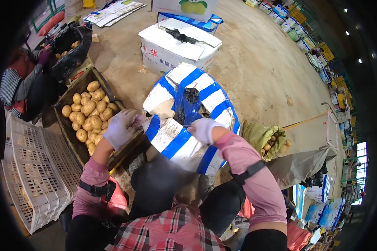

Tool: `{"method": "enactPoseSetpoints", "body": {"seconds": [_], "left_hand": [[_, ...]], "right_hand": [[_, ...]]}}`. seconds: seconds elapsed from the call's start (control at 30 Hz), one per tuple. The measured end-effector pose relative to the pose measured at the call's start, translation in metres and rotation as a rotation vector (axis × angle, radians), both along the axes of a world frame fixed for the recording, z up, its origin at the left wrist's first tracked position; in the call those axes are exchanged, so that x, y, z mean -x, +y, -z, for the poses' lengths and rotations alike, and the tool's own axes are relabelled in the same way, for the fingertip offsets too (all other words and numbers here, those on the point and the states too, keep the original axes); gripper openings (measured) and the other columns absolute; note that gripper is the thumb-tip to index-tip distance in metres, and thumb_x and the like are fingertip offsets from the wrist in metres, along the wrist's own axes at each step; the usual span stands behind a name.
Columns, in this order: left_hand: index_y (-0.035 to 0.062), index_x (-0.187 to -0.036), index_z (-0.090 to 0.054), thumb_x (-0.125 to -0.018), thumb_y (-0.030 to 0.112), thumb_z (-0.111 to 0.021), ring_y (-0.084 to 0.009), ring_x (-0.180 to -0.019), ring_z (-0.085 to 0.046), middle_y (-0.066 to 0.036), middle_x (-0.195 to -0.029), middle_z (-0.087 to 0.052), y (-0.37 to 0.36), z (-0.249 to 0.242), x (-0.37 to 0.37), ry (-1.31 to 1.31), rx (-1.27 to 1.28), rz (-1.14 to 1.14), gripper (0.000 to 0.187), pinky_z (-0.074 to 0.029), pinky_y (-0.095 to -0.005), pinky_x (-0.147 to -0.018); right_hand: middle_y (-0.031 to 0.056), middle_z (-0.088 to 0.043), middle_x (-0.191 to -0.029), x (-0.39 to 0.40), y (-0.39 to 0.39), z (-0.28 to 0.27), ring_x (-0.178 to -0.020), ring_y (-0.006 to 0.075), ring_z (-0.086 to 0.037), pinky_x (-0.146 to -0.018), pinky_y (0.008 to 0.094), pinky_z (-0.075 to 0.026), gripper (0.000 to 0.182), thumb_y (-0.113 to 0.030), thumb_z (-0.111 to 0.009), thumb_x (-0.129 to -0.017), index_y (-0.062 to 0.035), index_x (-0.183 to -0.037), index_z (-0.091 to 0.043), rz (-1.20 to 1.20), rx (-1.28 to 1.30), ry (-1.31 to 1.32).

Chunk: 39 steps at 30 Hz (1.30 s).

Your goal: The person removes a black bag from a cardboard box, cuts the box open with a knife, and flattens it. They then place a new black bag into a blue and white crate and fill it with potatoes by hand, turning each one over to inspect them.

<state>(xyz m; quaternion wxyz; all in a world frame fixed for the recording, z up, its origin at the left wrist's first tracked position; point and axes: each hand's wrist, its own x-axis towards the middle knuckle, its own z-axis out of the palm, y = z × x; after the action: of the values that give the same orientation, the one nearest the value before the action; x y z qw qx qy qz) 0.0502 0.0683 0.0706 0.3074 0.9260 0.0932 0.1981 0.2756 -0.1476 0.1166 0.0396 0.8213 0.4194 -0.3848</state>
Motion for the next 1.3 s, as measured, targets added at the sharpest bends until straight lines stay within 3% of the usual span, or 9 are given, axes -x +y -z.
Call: {"method": "enactPoseSetpoints", "body": {"seconds": [0.17, 0.3, 0.4, 0.5, 0.67, 0.7, 0.93, 1.1, 1.3], "left_hand": [[0.0046, -0.105, -0.063, -0.079, 0.005, -0.066, -0.0344, -0.088, -0.061, -0.014, -0.091, -0.065, -0.011, 0.011, 0.048, 0.055, 0.029, -0.046, 0.027, -0.049, -0.0417, -0.077], [0.0059, -0.112, -0.06, -0.076, 0.012, -0.07, -0.0389, -0.107, -0.056, -0.017, -0.108, -0.063, -0.016, -0.003, 0.032, 0.151, -0.076, -0.119, 0.038, -0.044, -0.0474, -0.094], [0.0064, -0.13, -0.054, -0.077, 0.024, -0.073, -0.0385, -0.126, -0.047, -0.016, -0.131, -0.056, -0.044, -0.039, -0.014, 0.091, -0.37, -0.075, 0.058, -0.028, -0.0559, -0.113], [0.0037, -0.144, -0.043, -0.078, 0.038, -0.071, -0.037, -0.14, -0.035, -0.019, -0.144, -0.047, -0.066, -0.021, -0.081, 0.116, -0.443, 0.348, 0.079, -0.015, -0.0533, -0.119], [0.0044, -0.116, -0.065, -0.076, 0.05, -0.071, -0.0346, -0.112, -0.061, -0.017, -0.117, -0.066, -0.087, -0.013, -0.129, 0.762, -0.514, 0.425, 0.061, -0.03, -0.0524, -0.11], [0.0054, -0.099, -0.069, -0.075, 0.048, -0.073, -0.0341, -0.099, -0.066, -0.016, -0.099, -0.07, -0.084, -0.019, -0.127, 0.711, -0.434, 0.411, 0.049, -0.041, -0.0462, -0.1], [0.0067, -0.086, -0.067, -0.077, 0.037, -0.075, -0.035, -0.087, -0.063, -0.014, -0.082, -0.066, -0.088, -0.031, -0.066, 0.471, -0.226, 0.303, 0.033, -0.046, -0.0454, -0.085], [0.0049, -0.09, -0.065, -0.08, 0.036, -0.072, -0.039, -0.082, -0.063, -0.018, -0.083, -0.065, -0.093, -0.074, -0.046, 0.72, -0.166, 0.322, 0.033, -0.049, -0.0464, -0.072], [0.0056, -0.109, -0.064, -0.078, 0.048, -0.071, -0.0405, -0.098, -0.064, -0.022, -0.095, -0.068, -0.142, -0.099, -0.088, 0.976, -0.428, 0.436, 0.053, -0.051, -0.0458, -0.086]], "right_hand": [[0.0168, -0.066, -0.067, -0.016, -0.027, 0.008, -0.059, 0.0278, -0.067, -0.057, 0.0407, -0.052, 0.045, -0.036, -0.042, -0.103, -0.0005, -0.095, -0.068, -0.264, 0.283, -0.038], [0.0109, -0.063, -0.07, -0.02, -0.1, 0.01, -0.053, 0.0212, -0.064, -0.051, 0.0387, -0.051, 0.043, -0.04, -0.043, -0.104, -0.0015, -0.099, -0.062, 0.268, 0.096, 0.181], [0.0145, -0.065, -0.075, -0.013, -0.114, -0.006, -0.058, 0.0256, -0.066, -0.057, 0.0408, -0.052, 0.043, -0.04, -0.044, -0.104, -0.0001, -0.103, -0.06, 0.326, 0.058, 0.08], [0.0204, -0.069, -0.09, -0.016, -0.116, -0.005, -0.082, 0.0368, -0.068, -0.074, 0.0475, -0.051, 0.036, -0.034, -0.046, -0.101, -0.0041, -0.109, -0.063, 0.111, -0.028, -0.191], [0.0204, -0.07, -0.097, -0.017, -0.089, -0.01, -0.095, 0.0404, -0.066, -0.085, 0.0491, -0.049, 0.035, -0.036, -0.045, -0.1, -0.0082, -0.11, -0.065, 0.017, -0.157, -0.287], [0.0203, -0.07, -0.098, -0.016, -0.079, -0.01, -0.096, 0.0405, -0.066, -0.087, 0.0495, -0.049, 0.037, -0.038, -0.044, -0.1, -0.0078, -0.108, -0.065, 0.027, -0.207, -0.269], [0.0226, -0.07, -0.099, 0.004, -0.024, 0.025, -0.097, 0.04, -0.067, -0.086, 0.0471, -0.052, 0.037, -0.036, -0.05, -0.097, -0.0072, -0.104, -0.072, -0.24, -0.181, -0.162], [0.0225, -0.07, -0.093, -0.026, -0.093, -0.023, -0.091, 0.0415, -0.067, -0.085, 0.0468, -0.052, 0.041, -0.038, -0.049, -0.098, -0.0057, -0.101, -0.073, -0.111, -0.065, -0.162], [0.0224, -0.07, -0.099, -0.033, -0.127, -0.011, -0.097, 0.0402, -0.066, -0.089, 0.0459, -0.051, 0.043, -0.042, -0.047, -0.099, -0.0083, -0.108, -0.072, -0.087, -0.246, -0.083]]}}
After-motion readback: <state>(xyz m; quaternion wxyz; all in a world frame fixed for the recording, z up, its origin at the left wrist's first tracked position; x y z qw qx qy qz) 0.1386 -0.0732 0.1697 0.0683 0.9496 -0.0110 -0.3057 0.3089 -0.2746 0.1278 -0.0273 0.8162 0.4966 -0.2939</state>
